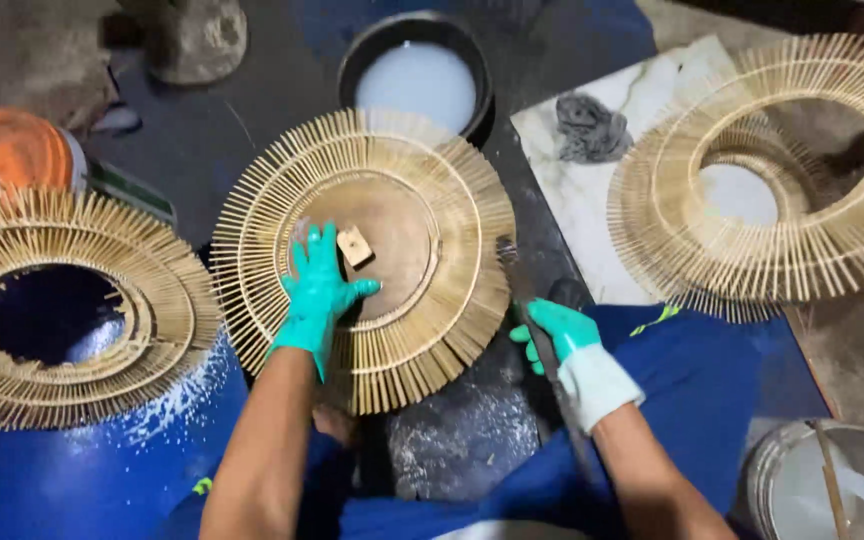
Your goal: Shaving the inner edge of a circular bamboo frame using a metal scraper tool.
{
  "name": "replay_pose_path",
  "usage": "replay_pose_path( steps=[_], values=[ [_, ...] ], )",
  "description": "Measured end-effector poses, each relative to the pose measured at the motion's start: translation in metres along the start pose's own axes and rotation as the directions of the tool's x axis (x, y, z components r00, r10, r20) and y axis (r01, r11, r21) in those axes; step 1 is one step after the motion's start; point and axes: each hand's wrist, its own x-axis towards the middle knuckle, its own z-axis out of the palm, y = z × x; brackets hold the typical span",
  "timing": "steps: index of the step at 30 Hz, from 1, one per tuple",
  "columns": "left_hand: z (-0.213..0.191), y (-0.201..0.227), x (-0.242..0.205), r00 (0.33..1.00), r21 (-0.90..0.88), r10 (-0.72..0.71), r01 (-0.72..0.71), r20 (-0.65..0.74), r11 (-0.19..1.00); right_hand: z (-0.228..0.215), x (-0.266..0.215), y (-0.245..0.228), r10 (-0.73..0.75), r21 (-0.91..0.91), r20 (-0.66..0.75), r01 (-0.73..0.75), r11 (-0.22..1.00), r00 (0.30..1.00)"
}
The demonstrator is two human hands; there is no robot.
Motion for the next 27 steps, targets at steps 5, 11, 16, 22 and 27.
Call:
replay_pose_path(
  steps=[5, 11, 16, 22, 27],
  values=[
    [0.017, 0.01, -0.015, 0.992, 0.005, -0.123, 0.123, 0.01, 0.992, 0.005, 0.004, -0.002, -0.049, 0.018, -0.045, 0.049, 0.999, 0.998],
    [0.01, 0.01, -0.021, 0.991, 0.023, -0.13, 0.129, 0.043, 0.991, 0.006, 0.011, 0.007, -0.005, 0.005, -0.024, 0.005, 1.0, 1.0],
    [0.009, 0.001, -0.011, 0.989, 0.021, -0.125, 0.124, 0.076, 0.992, 0.015, -0.001, -0.007, -0.043, -0.02, -0.012, 0.043, 0.999, 0.999],
    [0.009, 0.005, 0.002, 0.997, 0.048, 0.069, -0.067, -0.031, 0.997, 0.014, -0.004, -0.007, -0.08, -0.054, 0.02, 0.081, 0.995, 0.997],
    [0.016, 0.018, -0.016, 0.994, -0.055, -0.101, 0.099, -0.037, 0.994, 0.008, -0.005, 0.002, -0.045, -0.082, -0.048, 0.041, 0.996, 0.998]
  ],
)
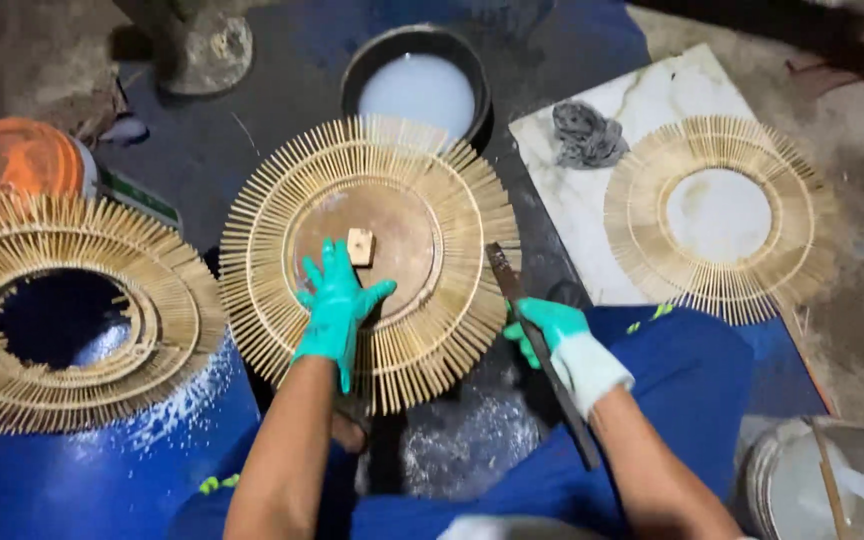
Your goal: Shaving the inner edge of a circular bamboo frame using a metal scraper tool.
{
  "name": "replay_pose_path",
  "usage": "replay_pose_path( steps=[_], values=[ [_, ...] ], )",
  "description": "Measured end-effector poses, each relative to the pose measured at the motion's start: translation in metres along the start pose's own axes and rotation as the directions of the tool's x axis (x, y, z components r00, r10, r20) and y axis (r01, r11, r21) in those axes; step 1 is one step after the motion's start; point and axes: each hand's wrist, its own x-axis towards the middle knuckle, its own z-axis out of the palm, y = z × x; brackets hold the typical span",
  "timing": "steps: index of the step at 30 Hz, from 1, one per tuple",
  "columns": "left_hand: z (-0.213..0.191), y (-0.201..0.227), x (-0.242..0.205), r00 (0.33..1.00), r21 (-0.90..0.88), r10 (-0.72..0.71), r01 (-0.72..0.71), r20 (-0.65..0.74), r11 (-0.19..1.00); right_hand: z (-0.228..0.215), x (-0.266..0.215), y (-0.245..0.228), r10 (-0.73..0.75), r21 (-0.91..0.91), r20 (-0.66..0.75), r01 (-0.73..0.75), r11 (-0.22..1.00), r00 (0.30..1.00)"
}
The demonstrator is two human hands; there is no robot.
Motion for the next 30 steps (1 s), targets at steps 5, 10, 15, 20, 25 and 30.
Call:
replay_pose_path(
  steps=[5, 10, 15, 20, 25, 30],
  values=[
    [0.015, -0.021, 0.011, 0.999, 0.07, 0.023, -0.026, 0.046, 0.997, -0.005, 0.027, 0.008, 0.059, 0.079, -0.029, -0.056, 0.995, 0.998],
    [0.008, 0.0, 0.015, 0.999, 0.051, 0.014, -0.016, 0.051, 0.999, -0.004, 0.038, -0.007, 0.046, 0.094, 0.008, -0.047, 0.995, 0.999],
    [0.004, -0.002, 0.01, 0.999, -0.023, 0.038, -0.038, 0.021, 0.999, 0.007, 0.0, -0.016, 0.035, 0.071, 0.007, -0.035, 0.997, 0.999],
    [-0.002, 0.003, -0.005, 0.998, 0.003, -0.006, 0.006, 0.065, 1.0, 0.004, -0.004, -0.005, -0.009, 0.049, -0.036, 0.011, 0.999, 0.999],
    [-0.007, -0.002, 0.002, 0.996, -0.001, -0.029, 0.029, 0.087, 1.0, 0.004, 0.018, -0.008, 0.023, 0.104, -0.053, -0.018, 0.994, 0.998],
    [-0.007, -0.004, 0.017, 0.995, 0.038, 0.02, -0.023, 0.097, 0.999, 0.001, 0.038, -0.01, 0.116, 0.074, 0.015, -0.116, 0.99, 0.993]
  ],
)
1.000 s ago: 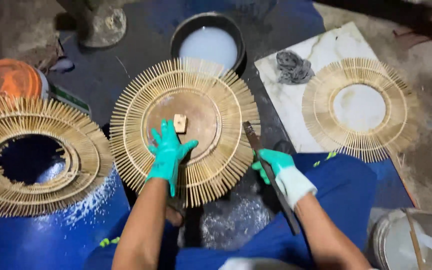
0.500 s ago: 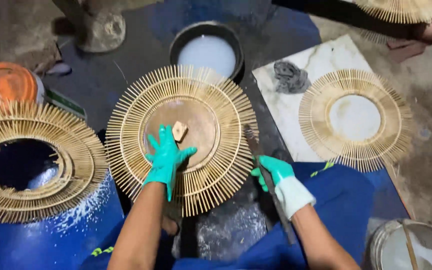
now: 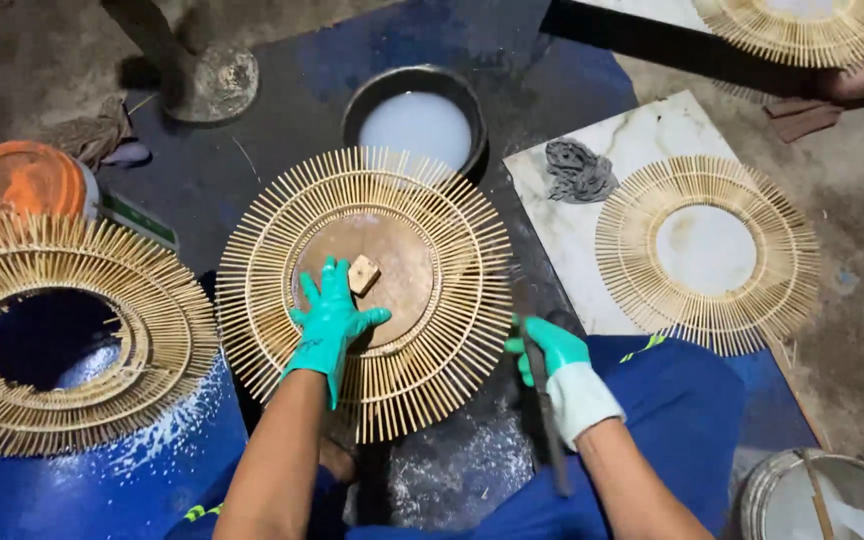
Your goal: Shaving the inner edge of a circular bamboo frame using a metal scraper tool.
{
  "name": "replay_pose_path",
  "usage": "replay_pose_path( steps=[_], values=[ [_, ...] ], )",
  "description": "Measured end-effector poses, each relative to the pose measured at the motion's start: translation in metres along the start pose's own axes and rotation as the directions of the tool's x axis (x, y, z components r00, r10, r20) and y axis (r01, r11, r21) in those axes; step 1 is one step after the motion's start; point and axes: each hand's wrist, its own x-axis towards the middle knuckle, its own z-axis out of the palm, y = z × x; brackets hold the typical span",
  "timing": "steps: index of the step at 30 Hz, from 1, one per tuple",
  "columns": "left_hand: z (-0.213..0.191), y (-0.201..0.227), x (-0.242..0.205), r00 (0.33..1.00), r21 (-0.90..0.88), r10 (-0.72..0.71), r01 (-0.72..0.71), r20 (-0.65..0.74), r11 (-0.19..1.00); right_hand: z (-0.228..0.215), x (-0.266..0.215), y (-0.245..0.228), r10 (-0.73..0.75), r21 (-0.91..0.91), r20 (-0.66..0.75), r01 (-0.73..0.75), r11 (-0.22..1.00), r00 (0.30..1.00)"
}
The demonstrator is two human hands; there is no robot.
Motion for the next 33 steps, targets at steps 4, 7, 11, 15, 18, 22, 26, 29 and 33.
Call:
replay_pose_path(
  steps=[4, 7, 11, 15, 18, 22, 26, 29, 33],
  values=[
    [0.011, -0.007, -0.014, 1.0, -0.026, 0.018, -0.019, -0.026, 0.999, -0.006, -0.032, 0.017, -0.055, -0.037, -0.029, 0.054, 0.998, 0.998],
    [-0.003, -0.001, -0.003, 0.996, -0.048, 0.032, -0.036, -0.083, 0.998, 0.002, -0.038, -0.001, -0.126, -0.091, 0.056, 0.13, 0.987, 0.99],
    [0.006, -0.01, 0.001, 0.998, 0.017, 0.055, -0.055, -0.014, 0.998, -0.003, -0.029, 0.007, -0.13, -0.009, -0.018, 0.13, 0.991, 0.991],
    [0.035, -0.021, 0.031, 0.995, 0.009, 0.063, -0.063, -0.075, 0.998, 0.003, -0.025, 0.003, -0.074, 0.008, 0.019, 0.074, 0.997, 0.997],
    [-0.015, 0.026, -0.048, 0.996, -0.116, -0.087, 0.087, 0.001, 0.989, -0.007, -0.029, 0.019, -0.092, -0.01, 0.036, 0.093, 0.996, 0.995],
    [-0.02, 0.024, -0.017, 0.998, -0.099, -0.046, 0.041, -0.049, 0.994, 0.017, -0.041, -0.008, -0.146, -0.035, 0.068, 0.148, 0.988, 0.987],
    [-0.005, 0.011, -0.022, 1.0, -0.03, -0.02, 0.02, 0.0, 0.999, 0.001, -0.046, 0.014, -0.141, -0.04, 0.038, 0.142, 0.989, 0.989],
    [-0.016, 0.01, -0.008, 1.0, 0.006, 0.0, 0.0, -0.012, 1.0, 0.006, -0.031, 0.01, -0.142, -0.051, 0.084, 0.147, 0.988, 0.986],
    [0.015, -0.021, 0.007, 0.988, 0.066, 0.139, -0.135, -0.067, 0.989, -0.003, -0.043, 0.033, -0.179, -0.047, 0.059, 0.182, 0.982, 0.982]
  ],
)
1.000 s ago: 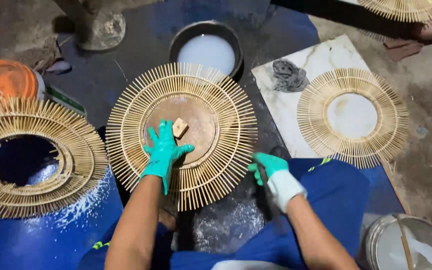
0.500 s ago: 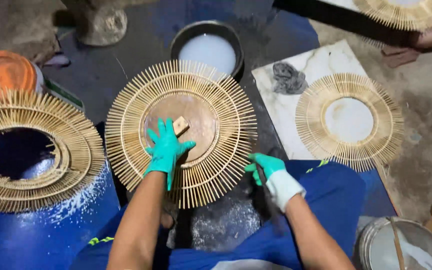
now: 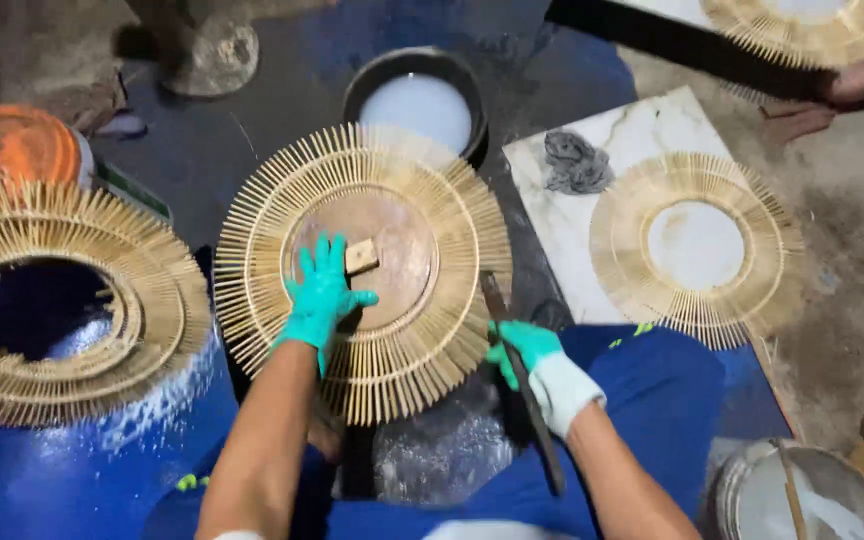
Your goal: Shaving the inner edge of a circular bamboo frame using a metal scraper tool.
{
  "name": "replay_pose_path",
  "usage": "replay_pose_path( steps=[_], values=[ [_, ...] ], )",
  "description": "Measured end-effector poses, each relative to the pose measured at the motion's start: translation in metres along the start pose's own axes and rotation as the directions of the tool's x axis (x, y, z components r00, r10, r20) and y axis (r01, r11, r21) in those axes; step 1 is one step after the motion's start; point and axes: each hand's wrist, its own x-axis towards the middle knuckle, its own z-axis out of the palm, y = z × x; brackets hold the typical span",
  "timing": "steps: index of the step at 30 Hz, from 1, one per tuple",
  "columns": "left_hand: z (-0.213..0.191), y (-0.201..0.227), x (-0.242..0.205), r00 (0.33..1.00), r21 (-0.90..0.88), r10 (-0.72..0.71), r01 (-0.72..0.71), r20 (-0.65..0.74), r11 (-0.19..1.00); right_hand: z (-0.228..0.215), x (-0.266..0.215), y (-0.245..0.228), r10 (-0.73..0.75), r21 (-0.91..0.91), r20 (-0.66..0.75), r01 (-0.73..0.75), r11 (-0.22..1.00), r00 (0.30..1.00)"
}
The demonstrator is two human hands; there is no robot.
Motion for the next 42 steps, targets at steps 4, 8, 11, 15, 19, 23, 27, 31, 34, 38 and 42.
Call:
replay_pose_path(
  steps=[4, 8, 11, 15, 19, 23, 27, 31, 34, 38, 42],
  values=[
    [0.018, 0.011, 0.0, 0.969, -0.121, 0.055, -0.086, -0.239, 0.989, 0.004, 0.003, -0.024, 0.035, -0.004, 0.009, -0.035, 0.999, 0.999],
    [0.001, 0.036, -0.035, 0.975, -0.113, -0.221, 0.222, 0.021, 0.969, -0.004, 0.004, -0.006, 0.071, 0.049, -0.036, -0.07, 0.996, 0.997],
    [0.001, 0.023, -0.021, 0.984, -0.08, -0.176, 0.175, -0.015, 0.981, -0.003, -0.004, -0.018, 0.083, -0.013, 0.013, -0.083, 0.996, 0.996],
    [-0.001, 0.003, -0.019, 0.998, 0.022, -0.05, 0.049, 0.043, 0.999, 0.01, -0.036, -0.03, 0.085, -0.045, 0.008, -0.085, 0.995, 0.996],
    [-0.012, 0.02, -0.008, 0.995, 0.125, -0.076, 0.067, 0.069, 0.99, 0.005, -0.027, -0.038, 0.025, -0.03, -0.014, -0.025, 0.999, 1.0],
    [-0.025, 0.048, -0.033, 0.965, -0.141, -0.244, 0.256, 0.099, 0.956, 0.003, -0.007, -0.03, 0.014, -0.006, -0.047, -0.014, 1.0, 0.999],
    [-0.049, 0.07, -0.045, 0.944, -0.131, -0.315, 0.326, 0.102, 0.936, -0.007, 0.013, -0.015, 0.056, -0.082, -0.01, -0.057, 0.995, 0.998],
    [-0.024, 0.044, -0.042, 0.972, -0.096, -0.222, 0.228, 0.071, 0.969, 0.004, -0.002, -0.006, 0.039, -0.09, -0.007, -0.039, 0.995, 0.999],
    [-0.007, 0.047, -0.032, 0.946, -0.179, -0.313, 0.324, 0.083, 0.929, 0.009, -0.011, -0.018, 0.016, -0.095, -0.013, -0.017, 0.995, 1.0],
    [-0.005, 0.053, -0.042, 0.956, -0.283, -0.29, 0.288, 0.035, 0.915, 0.007, -0.012, -0.017, 0.011, -0.087, -0.016, -0.013, 0.996, 1.0],
    [-0.021, 0.049, -0.043, 0.954, -0.193, -0.283, 0.297, 0.097, 0.935, 0.005, -0.005, -0.012, 0.01, -0.093, 0.001, -0.009, 0.996, 1.0]
  ],
)
